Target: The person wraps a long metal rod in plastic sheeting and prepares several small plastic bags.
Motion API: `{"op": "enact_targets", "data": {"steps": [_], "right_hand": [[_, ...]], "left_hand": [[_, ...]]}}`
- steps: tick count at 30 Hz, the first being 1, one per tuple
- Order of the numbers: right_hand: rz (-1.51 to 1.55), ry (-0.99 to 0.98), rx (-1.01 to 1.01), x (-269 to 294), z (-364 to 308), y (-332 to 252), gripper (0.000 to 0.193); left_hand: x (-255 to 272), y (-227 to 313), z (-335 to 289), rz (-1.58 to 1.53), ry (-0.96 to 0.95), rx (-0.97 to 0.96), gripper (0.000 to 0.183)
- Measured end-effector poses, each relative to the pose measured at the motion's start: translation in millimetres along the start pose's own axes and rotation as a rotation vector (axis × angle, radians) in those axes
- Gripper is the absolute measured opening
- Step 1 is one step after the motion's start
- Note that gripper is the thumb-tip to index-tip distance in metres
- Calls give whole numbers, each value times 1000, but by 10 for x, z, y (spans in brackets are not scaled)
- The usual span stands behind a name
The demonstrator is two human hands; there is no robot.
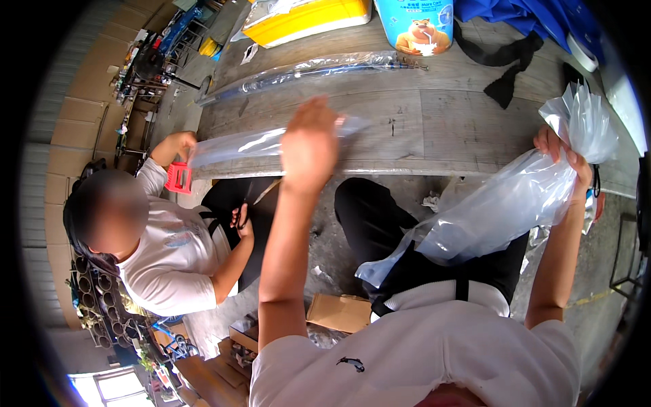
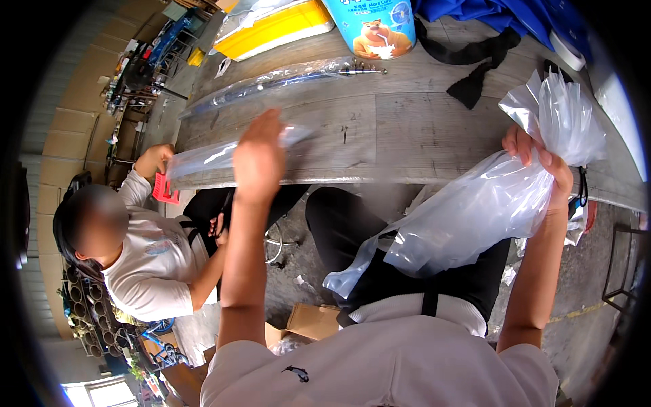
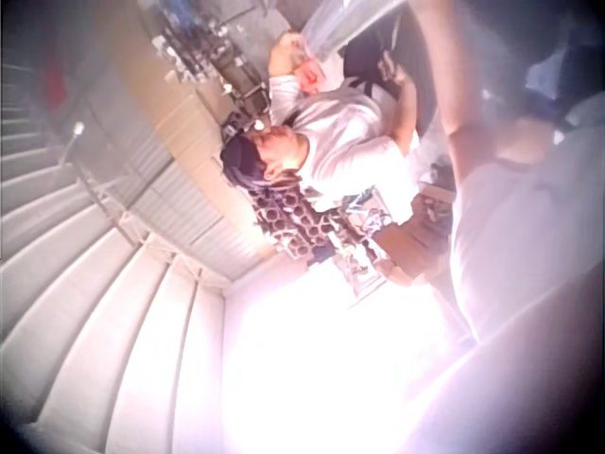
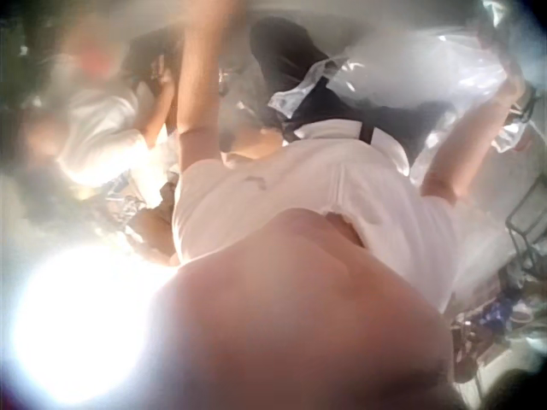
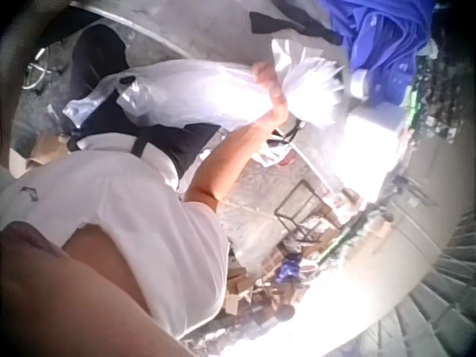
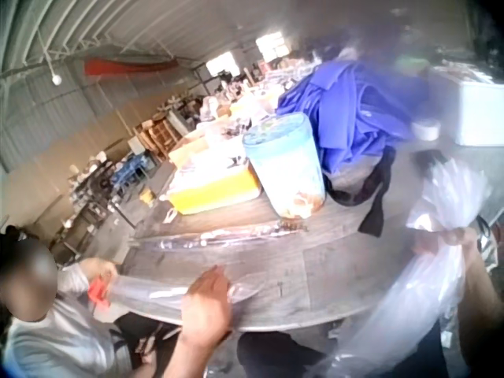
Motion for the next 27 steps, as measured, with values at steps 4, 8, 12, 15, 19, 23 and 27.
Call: {"op": "enact_targets", "data": {"steps": [4,8,12,15,19,23,27], "right_hand": [[11,27,12,6,-25,16,39],[-13,12,8,5,-33,15,41],[-29,-14,37,56,-45,17,39],[-19,-14,32,28,-40,24,38],[-25,12,24,-43,-37,10,39],[-39,21,7,-46,-37,9,42],[-74,50,-17,-97,-53,-8,39]], "left_hand": [[-247,500,190,79,-51,5,29],[-377,580,192,85,-145,-12,35],[-359,468,167,7,-199,-28,37],[-360,464,159,28,-222,-41,38],[-357,470,166,39,-226,-46,38],[-354,473,173,46,-231,-46,38],[-341,483,179,52,-226,-48,37]]}}
Point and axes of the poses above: each hand's wrist, its own z-axis towards the middle knuckle, its own x-axis out of the back of the hand, y = z × x, the point moved 2 cm from there along z, towards the middle knuckle, and after that the axes turned 6 degrees about -x, right-handed, at the moved point
